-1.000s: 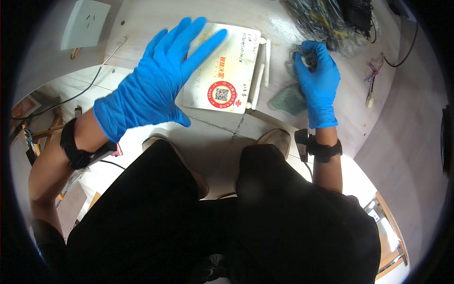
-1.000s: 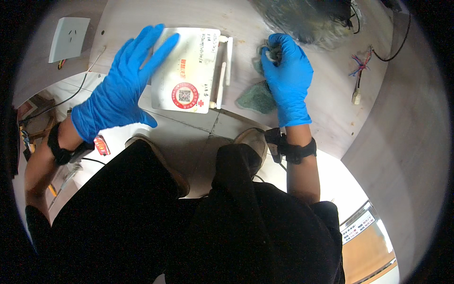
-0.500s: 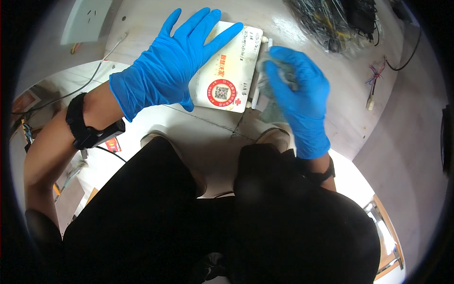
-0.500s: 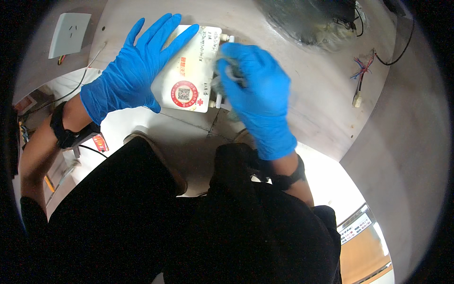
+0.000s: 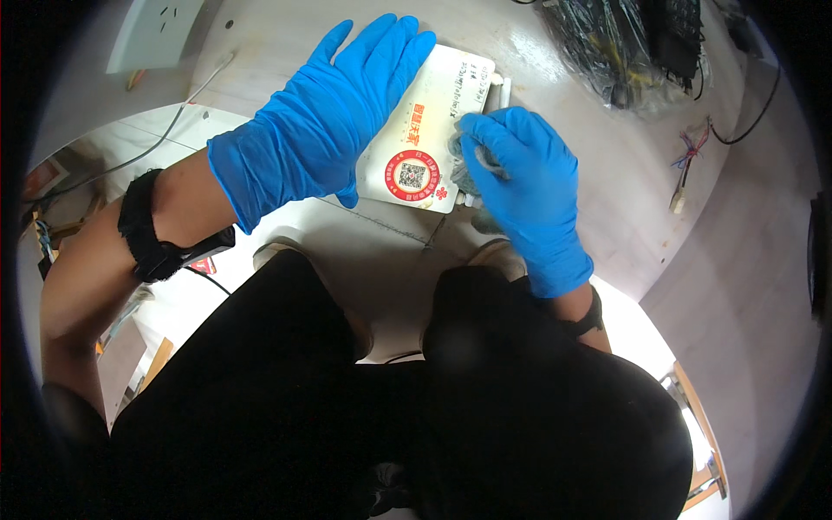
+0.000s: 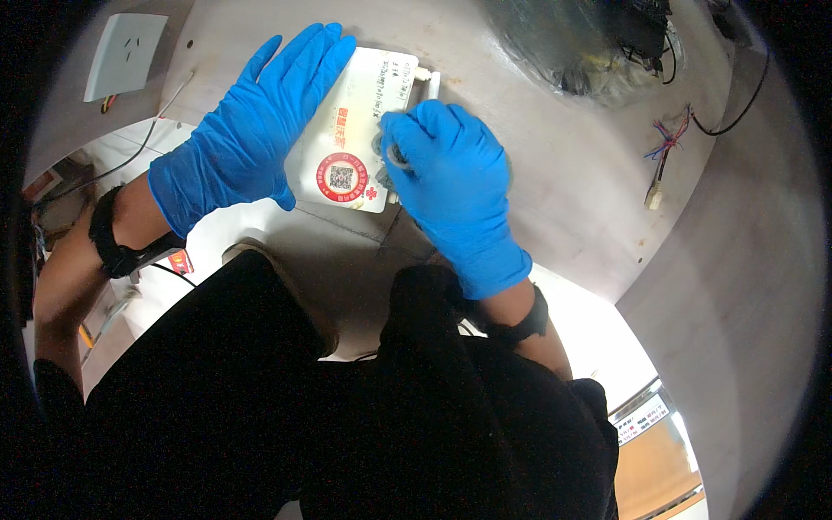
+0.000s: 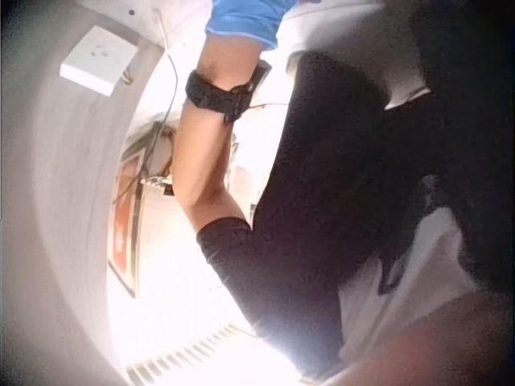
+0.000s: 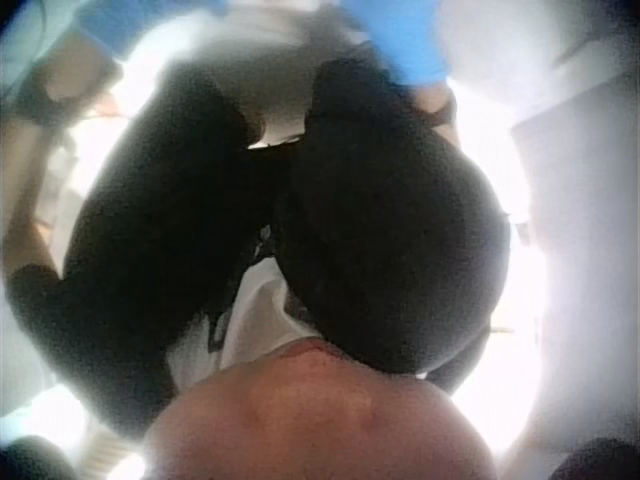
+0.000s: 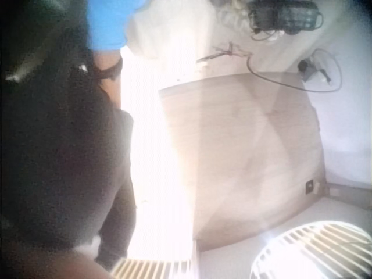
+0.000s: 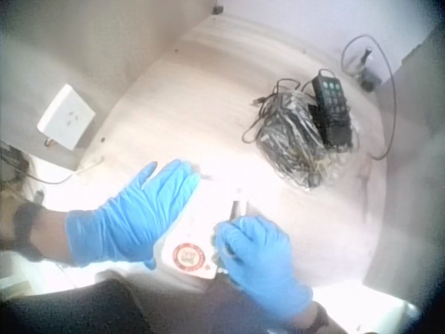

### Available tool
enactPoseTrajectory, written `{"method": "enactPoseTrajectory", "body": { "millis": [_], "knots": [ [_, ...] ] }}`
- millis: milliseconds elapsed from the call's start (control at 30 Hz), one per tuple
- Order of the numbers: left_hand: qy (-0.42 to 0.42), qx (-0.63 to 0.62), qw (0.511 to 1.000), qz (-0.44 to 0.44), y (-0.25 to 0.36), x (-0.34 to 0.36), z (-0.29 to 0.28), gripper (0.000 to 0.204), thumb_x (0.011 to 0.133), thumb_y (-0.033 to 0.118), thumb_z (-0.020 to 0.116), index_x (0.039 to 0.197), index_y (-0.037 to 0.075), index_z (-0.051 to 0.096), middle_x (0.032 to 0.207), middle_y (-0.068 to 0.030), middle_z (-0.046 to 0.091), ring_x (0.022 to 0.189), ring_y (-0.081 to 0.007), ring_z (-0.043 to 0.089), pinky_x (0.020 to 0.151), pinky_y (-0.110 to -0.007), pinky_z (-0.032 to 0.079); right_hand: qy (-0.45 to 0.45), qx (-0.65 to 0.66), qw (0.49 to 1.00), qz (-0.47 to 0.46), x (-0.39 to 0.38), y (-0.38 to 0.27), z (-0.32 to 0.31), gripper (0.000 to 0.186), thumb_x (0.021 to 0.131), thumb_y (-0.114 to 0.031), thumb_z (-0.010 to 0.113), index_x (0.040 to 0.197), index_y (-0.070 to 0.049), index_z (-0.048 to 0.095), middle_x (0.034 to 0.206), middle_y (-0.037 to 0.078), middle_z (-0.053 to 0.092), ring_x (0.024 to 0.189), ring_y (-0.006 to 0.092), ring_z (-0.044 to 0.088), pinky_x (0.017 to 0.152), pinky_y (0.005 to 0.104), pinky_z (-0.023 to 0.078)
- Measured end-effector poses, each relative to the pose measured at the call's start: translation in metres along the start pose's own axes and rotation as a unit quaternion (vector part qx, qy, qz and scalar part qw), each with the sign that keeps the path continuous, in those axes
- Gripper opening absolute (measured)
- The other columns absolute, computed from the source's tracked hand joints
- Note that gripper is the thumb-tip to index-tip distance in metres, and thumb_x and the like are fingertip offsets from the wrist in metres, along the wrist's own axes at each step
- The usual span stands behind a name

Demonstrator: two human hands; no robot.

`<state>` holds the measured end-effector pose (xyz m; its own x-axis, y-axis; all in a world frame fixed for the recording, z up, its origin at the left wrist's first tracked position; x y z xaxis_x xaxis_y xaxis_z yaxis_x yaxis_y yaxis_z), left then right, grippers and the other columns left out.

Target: The person wipes down the exterior casing and antennas of a wireless router using a cloth.

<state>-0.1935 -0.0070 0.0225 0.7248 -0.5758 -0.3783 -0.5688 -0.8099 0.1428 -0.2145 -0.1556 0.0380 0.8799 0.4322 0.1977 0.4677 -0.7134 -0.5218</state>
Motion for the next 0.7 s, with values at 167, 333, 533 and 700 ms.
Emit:
{"method": "enactPoseTrajectory", "body": {
  "millis": [167, 333, 533, 700],
  "knots": [
    [0.034, -0.023, 0.998, 0.04, 0.006, 0.002, -0.006, 0.143, 0.034, 0.043, 0.089, 0.143, -0.003, 0.009, 0.148, -0.021, 0.016, 0.139, -0.033, 0.014, 0.116, -0.042, 0.004, 0.01, 0.03, 0.999, 0.005, 0.013, 0.011, -0.002, 0.018, 0.071, -0.015, 0.069, 0.089, -0.014, 0.066, 0.077, 0.003, 0.055, 0.07, 0.0218, 0.056, 0.062, 0.0327, 0.048],
    [0.02, 0.021, 0.999, 0.021, -0.001, 0.001, 0.011, 0.14, 0.037, 0.045, 0.088, 0.143, -0.003, 0.01, 0.148, -0.0211, 0.016, 0.139, -0.0326, 0.014, 0.116, -0.042, 0.003, -0.044, 0.014, 0.999, 0.004, 0.009, 0.008, -0.003, 0.017, 0.071, -0.015, 0.069, 0.088, -0.014, 0.067, 0.078, 0.003, 0.056, 0.069, 0.0221, 0.056, 0.06, 0.033, 0.048],
    [-0.002, 0.049, 0.999, 0.008, 0.0, -0.003, 0.01, 0.138, 0.039, 0.048, 0.087, 0.143, -0.003, 0.011, 0.148, -0.0216, 0.016, 0.139, -0.0325, 0.014, 0.116, -0.041, 0.003, -0.024, 0.012, 0.999, -0.023, 0.016, 0.004, -0.005, 0.017, 0.072, -0.015, 0.068, 0.088, -0.014, 0.067, 0.077, 0.003, 0.057, 0.068, 0.021, 0.056, 0.06, 0.0325, 0.048],
    [0.095, 0.002, 0.994, 0.046, 0.002, -0.004, 0.001, 0.141, 0.037, 0.05, 0.086, 0.143, -0.003, 0.01, 0.148, -0.0218, 0.016, 0.139, -0.0327, 0.014, 0.116, -0.041, 0.003, -0.008, 0.107, 0.993, 0.056, 0.007, 0.012, -0.004, 0.016, 0.073, -0.011, 0.069, 0.089, -0.011, 0.069, 0.073, 0.003, 0.06, 0.064, 0.0183, 0.058, 0.058, 0.0289, 0.047]
  ]
}}
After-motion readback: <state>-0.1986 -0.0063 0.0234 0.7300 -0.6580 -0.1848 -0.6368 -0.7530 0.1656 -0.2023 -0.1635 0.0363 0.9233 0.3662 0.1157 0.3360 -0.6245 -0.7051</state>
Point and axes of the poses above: each hand's wrist, its own x-axis towards the middle knuckle, its own z-axis out of the palm, y = z × x, the point moved 7 cm from there along x, towards the middle knuckle
